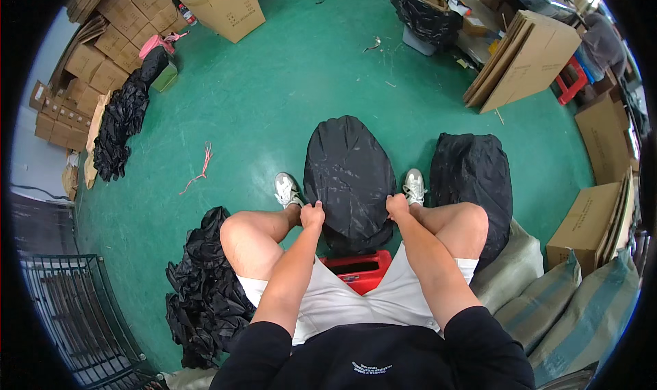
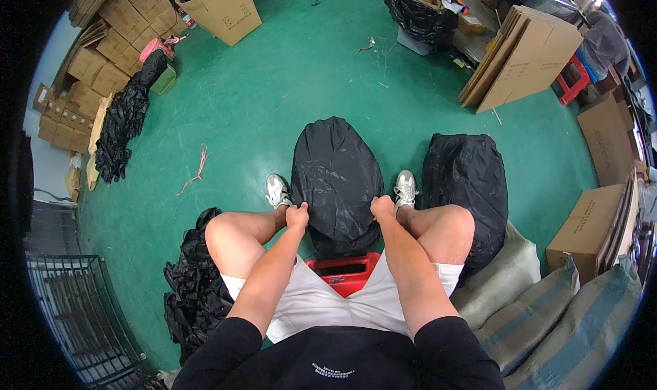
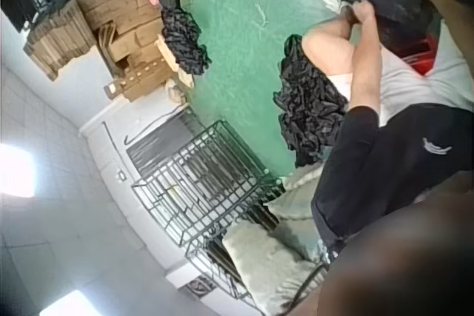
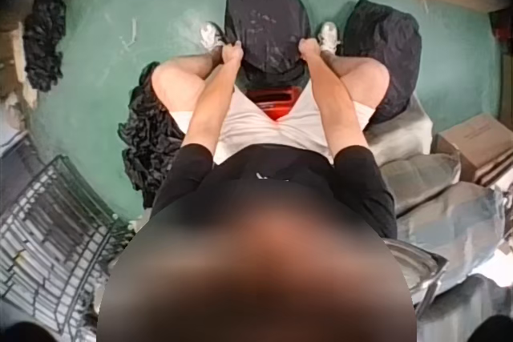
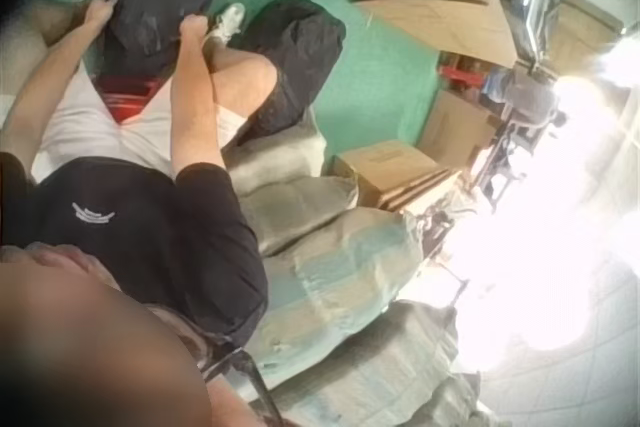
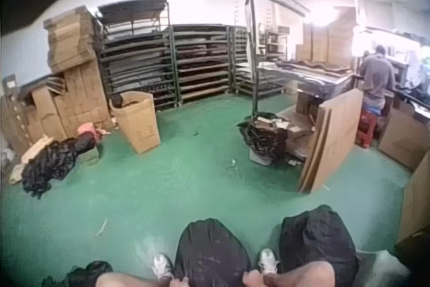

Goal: Inspect and fold black fabric covers while sitting on a stool in a warehouse.

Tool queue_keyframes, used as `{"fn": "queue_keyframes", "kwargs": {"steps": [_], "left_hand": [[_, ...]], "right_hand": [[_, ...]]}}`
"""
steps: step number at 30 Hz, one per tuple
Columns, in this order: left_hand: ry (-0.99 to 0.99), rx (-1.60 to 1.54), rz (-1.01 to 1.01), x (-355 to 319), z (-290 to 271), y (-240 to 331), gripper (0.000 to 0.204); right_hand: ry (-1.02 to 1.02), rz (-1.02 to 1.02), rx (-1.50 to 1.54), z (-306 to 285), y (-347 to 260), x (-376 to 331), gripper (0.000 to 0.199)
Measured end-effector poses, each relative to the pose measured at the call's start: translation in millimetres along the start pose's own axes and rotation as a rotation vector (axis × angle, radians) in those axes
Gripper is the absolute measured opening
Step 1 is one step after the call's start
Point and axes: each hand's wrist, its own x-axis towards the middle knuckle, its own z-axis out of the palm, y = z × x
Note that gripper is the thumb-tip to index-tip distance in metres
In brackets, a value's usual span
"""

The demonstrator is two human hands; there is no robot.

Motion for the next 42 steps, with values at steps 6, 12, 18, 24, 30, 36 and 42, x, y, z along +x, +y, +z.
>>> {"fn": "queue_keyframes", "kwargs": {"steps": [6, 12, 18, 24, 30, 36, 42], "left_hand": [[0.138, 0.096, 0.094, -30, -24, 1, 0.050], [0.068, 0.177, 0.147, -41, -21, -1, 0.043], [-0.011, 0.215, 0.109, -66, -19, -7, 0.036], [-0.002, 0.116, -0.028, -75, -28, -21, 0.057], [-0.465, -0.814, 0.282, -139, -47, 31, 0.043], [-0.103, -1.190, 0.858, -198, -213, 4, 0.026], [0.731, -1.105, 0.440, -68, -273, -179, 0.027]], "right_hand": [[-0.016, -0.009, 0.013, 7, -6, -21, 0.036], [-0.096, -0.051, -0.267, 6, -5, -11, 0.038], [-0.189, -0.404, -0.631, -49, -38, -25, 0.035], [0.207, -0.869, -0.454, -143, -64, -51, 0.036], [-0.467, -0.448, -0.208, -196, -27, -57, 0.021], [-0.354, -0.561, -0.057, -202, -24, -39, 0.022], [-0.238, -0.574, -0.125, -229, 2, -34, 0.019]]}}
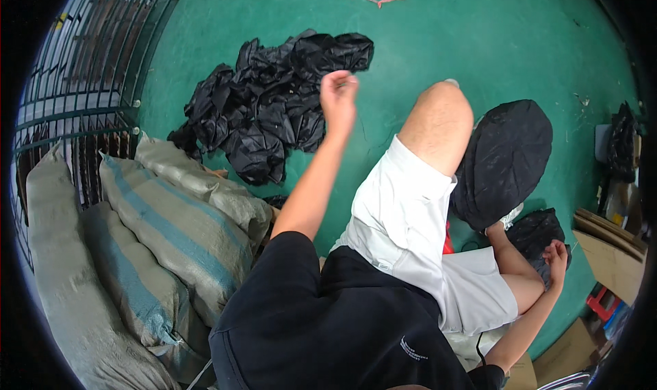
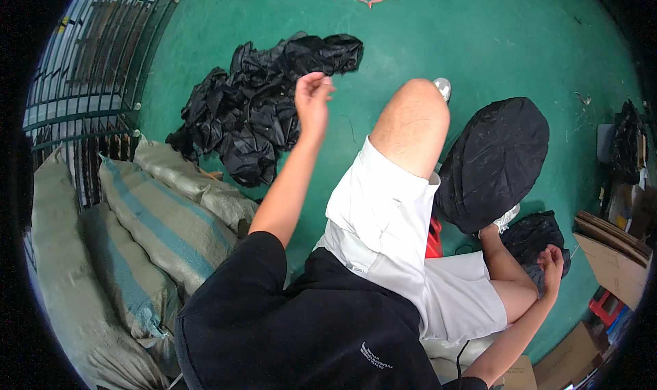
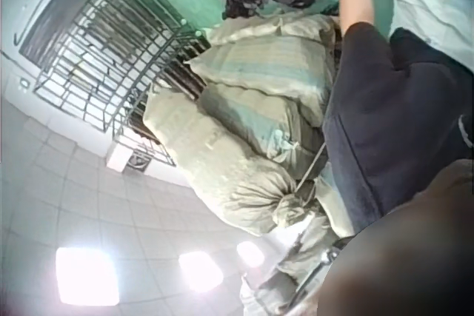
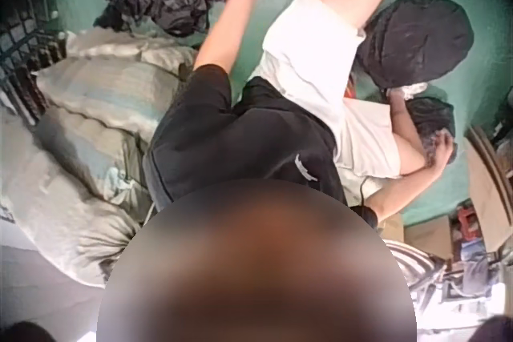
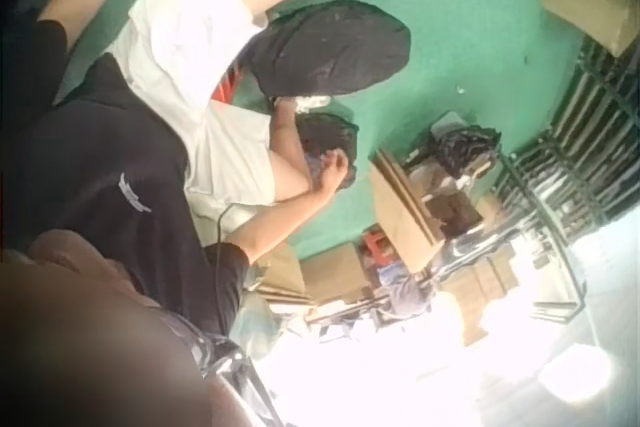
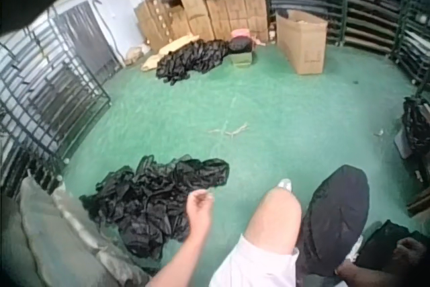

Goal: Inspect and fold black fabric covers while sitting on a stool in a warehouse.

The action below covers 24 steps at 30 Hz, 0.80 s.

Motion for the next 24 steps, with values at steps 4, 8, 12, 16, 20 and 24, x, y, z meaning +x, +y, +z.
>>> {"fn": "queue_keyframes", "kwargs": {"steps": [4, 8, 12, 16, 20, 24], "left_hand": [[0.108, 0.858, -0.364, 32, -143, -141, 0.053], [-0.069, 1.496, -0.783, -4, -197, -182, 0.065], [-0.084, 1.566, -0.782, 3, -215, -194, 0.057], [-0.328, 1.605, -0.837, 36, -225, -196, 0.056], [-0.419, 1.584, -0.940, 51, -219, -202, 0.062], [-0.410, 1.556, -0.892, 47, -232, -209, 0.061]], "right_hand": [[0.062, 0.006, -0.062, -15, 38, -4, 0.016], [0.154, -0.002, 0.017, -22, 40, -25, 0.016], [0.142, 0.000, -0.063, -30, 47, -32, 0.016], [0.144, 0.062, -0.156, -30, 44, -31, 0.015], [0.127, 0.085, -0.181, -33, 46, -29, 0.015], [0.144, 0.081, -0.146, -15, 36, -26, 0.015]]}}
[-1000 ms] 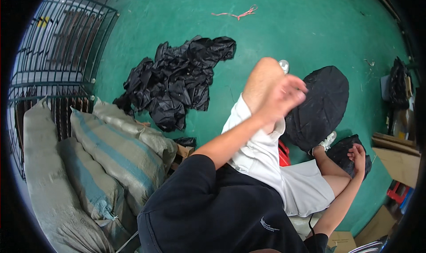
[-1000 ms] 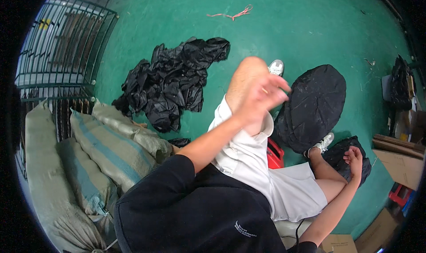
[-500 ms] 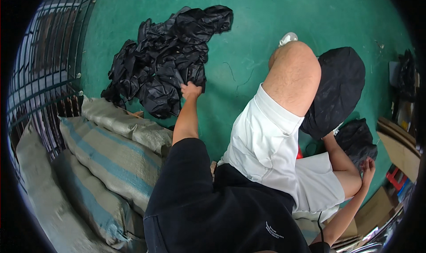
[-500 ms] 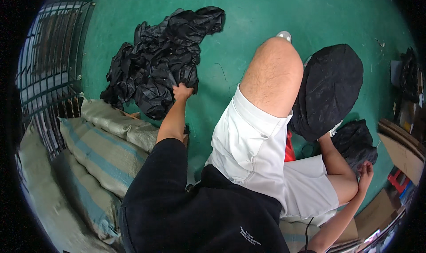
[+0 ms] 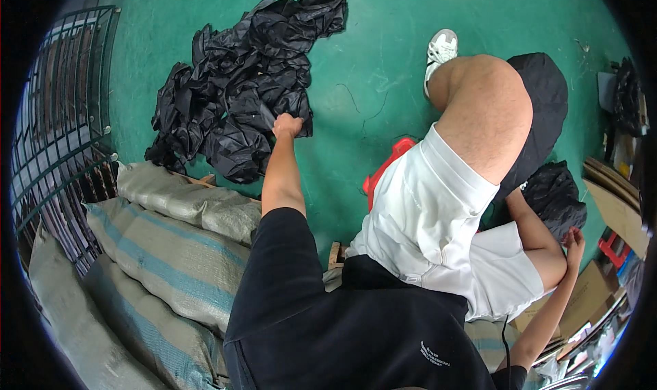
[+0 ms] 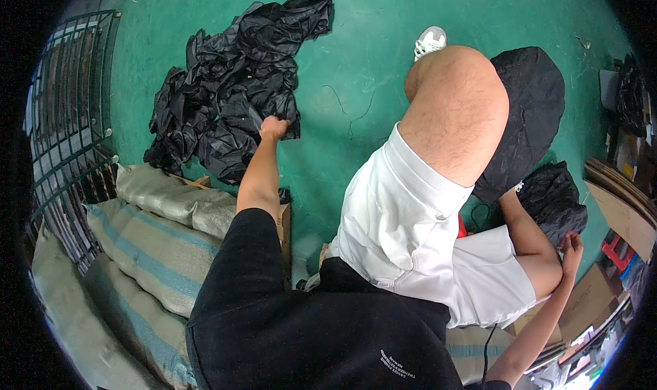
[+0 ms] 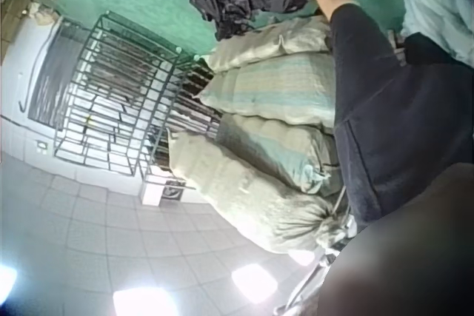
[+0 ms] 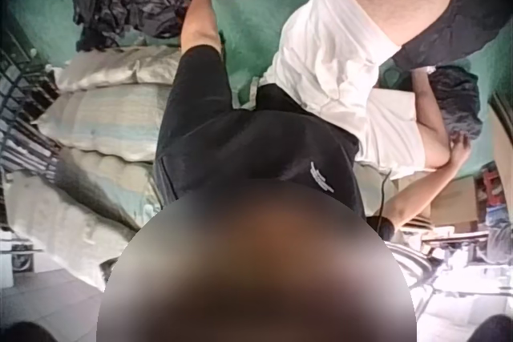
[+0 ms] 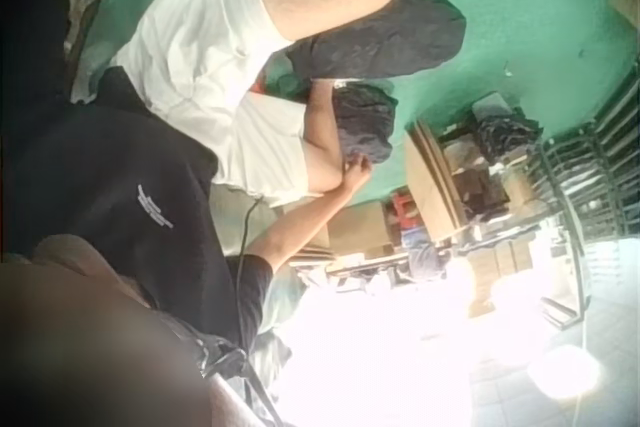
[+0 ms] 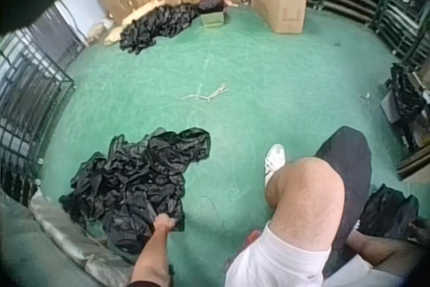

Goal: Inspect and fold black fabric covers while sitting on a stool in a warehouse.

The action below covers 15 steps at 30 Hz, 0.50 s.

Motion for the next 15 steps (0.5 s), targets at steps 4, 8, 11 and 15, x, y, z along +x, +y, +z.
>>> {"fn": "queue_keyframes", "kwargs": {"steps": [4, 8, 11, 15], "left_hand": [[0.044, -0.096, 0.103, -5, 20, -5, 0.061], [0.184, -0.284, 0.094, -18, 42, 10, 0.066], [0.274, -0.457, 0.014, -3, 37, 3, 0.066], [0.258, -0.239, 0.150, -6, 43, 11, 0.055]], "right_hand": [[-0.073, -0.060, -0.043, -5, -2, 4, 0.013], [-0.023, -0.059, -0.058, -7, -2, 0, 0.011], [-0.036, -0.052, -0.025, 0, -3, 4, 0.012], [-0.039, -0.065, -0.083, 7, -7, 8, 0.013]]}}
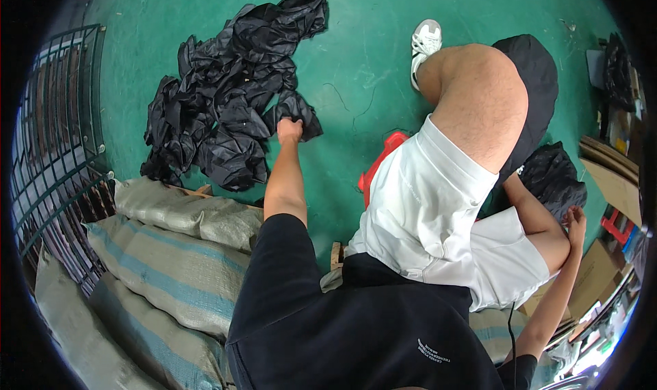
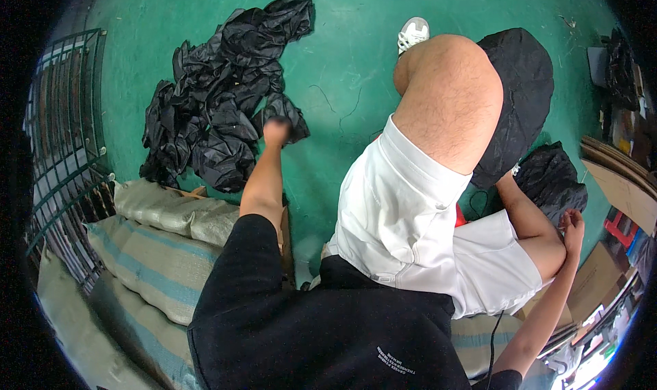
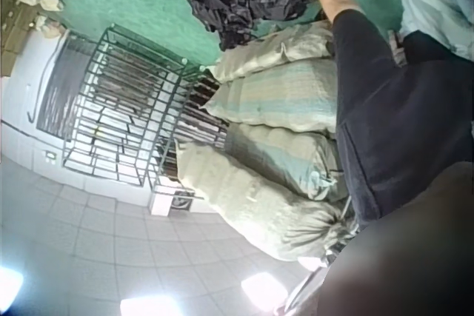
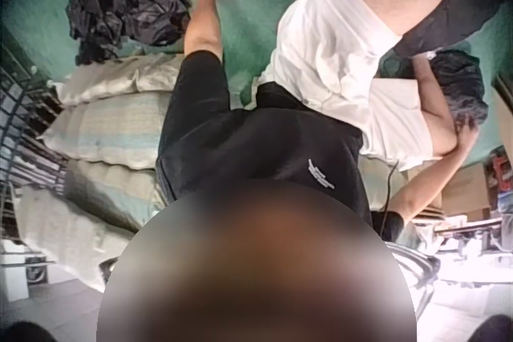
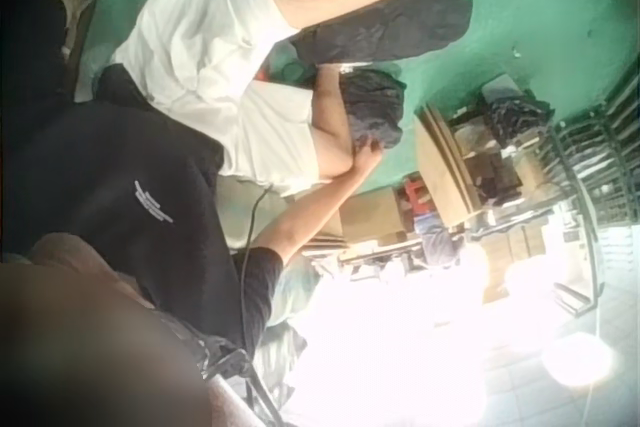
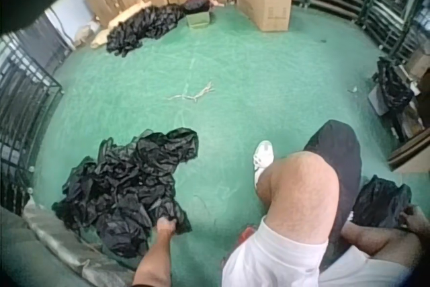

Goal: Inspect and fold black fabric covers while sitting on a stool in a warehouse.

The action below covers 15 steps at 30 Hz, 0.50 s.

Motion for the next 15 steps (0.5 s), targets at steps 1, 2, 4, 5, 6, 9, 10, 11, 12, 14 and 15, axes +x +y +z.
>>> {"fn": "queue_keyframes", "kwargs": {"steps": [1, 2, 4, 5, 6, 9, 10, 11, 12, 14, 15], "left_hand": [[-0.066, 0.006, -0.057, -19, 14, 22, 0.049], [-0.115, 0.015, -0.119, -33, 20, 38, 0.043], [-0.083, 0.044, -0.108, -43, 22, 47, 0.033], [-0.108, 0.052, -0.081, -52, 26, 57, 0.030], [-0.120, 0.061, -0.059, -57, 25, 61, 0.029], [-0.095, -0.003, 0.001, -69, 26, 72, 0.027], [-0.100, -0.049, 0.022, -73, 24, 77, 0.028], [-0.069, -0.081, 0.084, -77, 19, 80, 0.033], [-0.058, -0.079, 0.092, -79, 14, 81, 0.033], [0.033, -0.212, 0.252, -80, -4, 84, 0.039], [0.046, -0.209, 0.265, -81, -16, 86, 0.039]], "right_hand": [[0.015, 0.039, -0.033, -8, 3, -9, 0.013], [0.020, 0.068, -0.056, -12, 4, -14, 0.013], [0.007, 0.047, -0.076, -4, 0, -5, 0.013], [0.003, 0.036, -0.109, -5, 1, -5, 0.013], [-0.001, 0.034, -0.105, -3, 0, -3, 0.013], [-0.024, 0.011, -0.098, 3, -5, 1, 0.013], [-0.041, 0.011, -0.122, 4, -7, 2, 0.013], [-0.057, 0.009, -0.145, 7, -10, 3, 0.012], [-0.054, 0.004, -0.132, 8, -10, 5, 0.012], [-0.096, -0.057, -0.036, 12, -11, 11, 0.010], [-0.090, -0.063, -0.020, 12, -14, 12, 0.010]]}}
